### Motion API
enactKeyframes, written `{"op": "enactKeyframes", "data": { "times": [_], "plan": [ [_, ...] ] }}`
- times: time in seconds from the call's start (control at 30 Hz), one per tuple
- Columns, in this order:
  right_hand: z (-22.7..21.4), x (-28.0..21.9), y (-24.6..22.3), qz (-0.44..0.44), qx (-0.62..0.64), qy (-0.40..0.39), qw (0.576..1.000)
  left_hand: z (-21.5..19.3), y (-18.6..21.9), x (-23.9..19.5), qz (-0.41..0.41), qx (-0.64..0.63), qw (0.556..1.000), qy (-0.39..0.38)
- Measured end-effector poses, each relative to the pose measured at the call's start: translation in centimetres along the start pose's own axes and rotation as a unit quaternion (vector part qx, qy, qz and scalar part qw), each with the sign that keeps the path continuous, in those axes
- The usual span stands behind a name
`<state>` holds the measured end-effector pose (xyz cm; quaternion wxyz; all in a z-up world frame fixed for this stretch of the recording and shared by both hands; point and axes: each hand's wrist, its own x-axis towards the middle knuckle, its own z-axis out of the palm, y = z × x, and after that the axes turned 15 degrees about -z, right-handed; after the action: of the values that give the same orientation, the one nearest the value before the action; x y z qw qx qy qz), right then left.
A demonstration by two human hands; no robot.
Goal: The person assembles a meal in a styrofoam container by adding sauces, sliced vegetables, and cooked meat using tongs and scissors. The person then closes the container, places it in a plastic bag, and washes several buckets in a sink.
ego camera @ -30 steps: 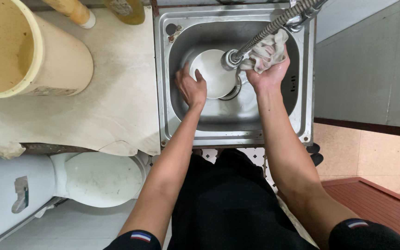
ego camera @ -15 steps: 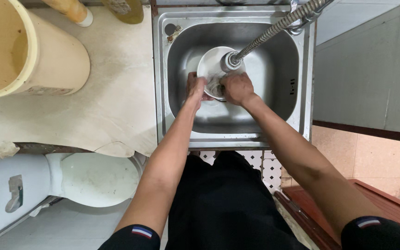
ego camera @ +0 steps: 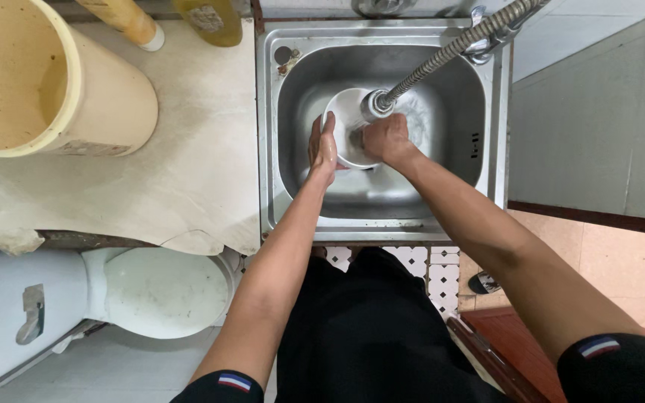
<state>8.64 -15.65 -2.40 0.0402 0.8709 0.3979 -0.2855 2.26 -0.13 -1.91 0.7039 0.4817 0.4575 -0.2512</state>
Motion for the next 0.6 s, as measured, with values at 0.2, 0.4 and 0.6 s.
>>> {"op": "enactKeyframes", "data": {
  "times": [0.2,0.4,0.6],
  "plan": [
    [0.2,-1.8,-4.0,-0.079,0.45,0.187,0.87,0.3,-0.6,-0.7,0.021,-0.027,0.999,0.017],
    [-1.0,-6.3,-6.1,-0.175,0.212,0.191,0.942,-1.4,4.5,0.6,0.068,0.113,0.987,-0.089],
    [-3.3,-7.0,-7.1,-0.006,0.34,0.225,0.913,2.0,2.1,-3.0,0.115,0.033,0.991,0.054]
  ]
}}
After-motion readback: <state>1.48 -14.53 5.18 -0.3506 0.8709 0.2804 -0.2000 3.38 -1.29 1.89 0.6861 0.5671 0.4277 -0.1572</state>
